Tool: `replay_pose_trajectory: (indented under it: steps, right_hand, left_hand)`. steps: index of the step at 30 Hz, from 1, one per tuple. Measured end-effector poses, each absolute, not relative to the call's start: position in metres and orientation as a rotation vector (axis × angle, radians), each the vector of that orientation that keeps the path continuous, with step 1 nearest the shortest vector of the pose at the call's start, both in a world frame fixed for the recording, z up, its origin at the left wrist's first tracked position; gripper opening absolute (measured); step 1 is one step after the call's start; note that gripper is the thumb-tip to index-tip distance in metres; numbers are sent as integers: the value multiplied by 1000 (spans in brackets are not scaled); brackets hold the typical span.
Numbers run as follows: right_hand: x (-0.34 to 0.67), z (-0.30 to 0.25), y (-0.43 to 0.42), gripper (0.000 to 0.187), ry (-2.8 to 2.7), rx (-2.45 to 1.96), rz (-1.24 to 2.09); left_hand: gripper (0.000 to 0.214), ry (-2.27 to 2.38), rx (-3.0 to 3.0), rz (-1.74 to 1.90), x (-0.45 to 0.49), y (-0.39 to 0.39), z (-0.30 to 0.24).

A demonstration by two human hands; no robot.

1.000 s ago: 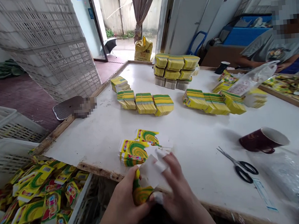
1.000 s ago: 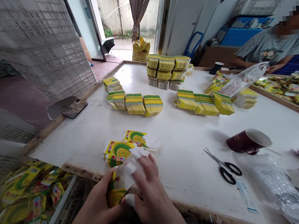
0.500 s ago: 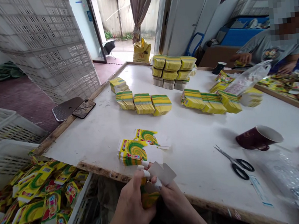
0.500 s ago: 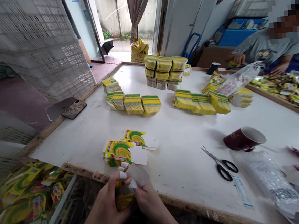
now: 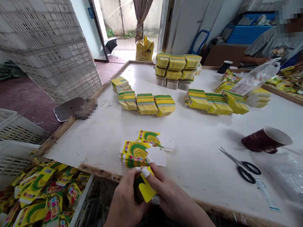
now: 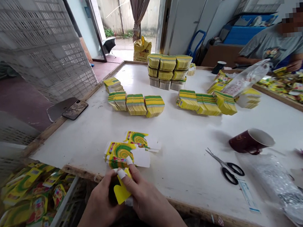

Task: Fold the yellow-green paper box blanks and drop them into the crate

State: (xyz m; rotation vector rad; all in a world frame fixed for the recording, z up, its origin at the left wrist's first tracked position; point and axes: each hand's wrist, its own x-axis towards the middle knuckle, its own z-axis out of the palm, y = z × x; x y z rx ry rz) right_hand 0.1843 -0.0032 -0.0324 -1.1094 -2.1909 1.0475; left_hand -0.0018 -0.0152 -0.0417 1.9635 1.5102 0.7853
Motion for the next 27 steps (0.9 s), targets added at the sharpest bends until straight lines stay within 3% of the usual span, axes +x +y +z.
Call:
replay_pose_trajectory:
  steps: [6,10,12,15,17,22,27]
  right_hand:
    - [195,-8,8,33,-2231,-1044,1205]
    - [198,-2,8,25,-2185,-985,1241]
    - [193,-8,4,32,-2080,-1029,1216]
    - [184,-22,-1,66,-1865,-1102,1231]
    - [179,-29,3,79,-1770,-1132,1195]
    - [173,-41,32,49,-1895,-1406,743]
    - [164,-55,48,53,-1983,-1512,624]
  left_hand:
    - [68,1362,1856,569,-11,-8,-24]
    - [65,1332,1815,527,-9,-7,-16]
    - [65,1382,1779,605,-7,-9,-19]
    - [68,1392,1560,844,-6,-12,-25]
    - [65,1364,1250,1158,-12,-11,-24]
    - [57,1082,297,2055,-51,3,-3]
    - [79,1026,-265,1893,-71,10,-10]
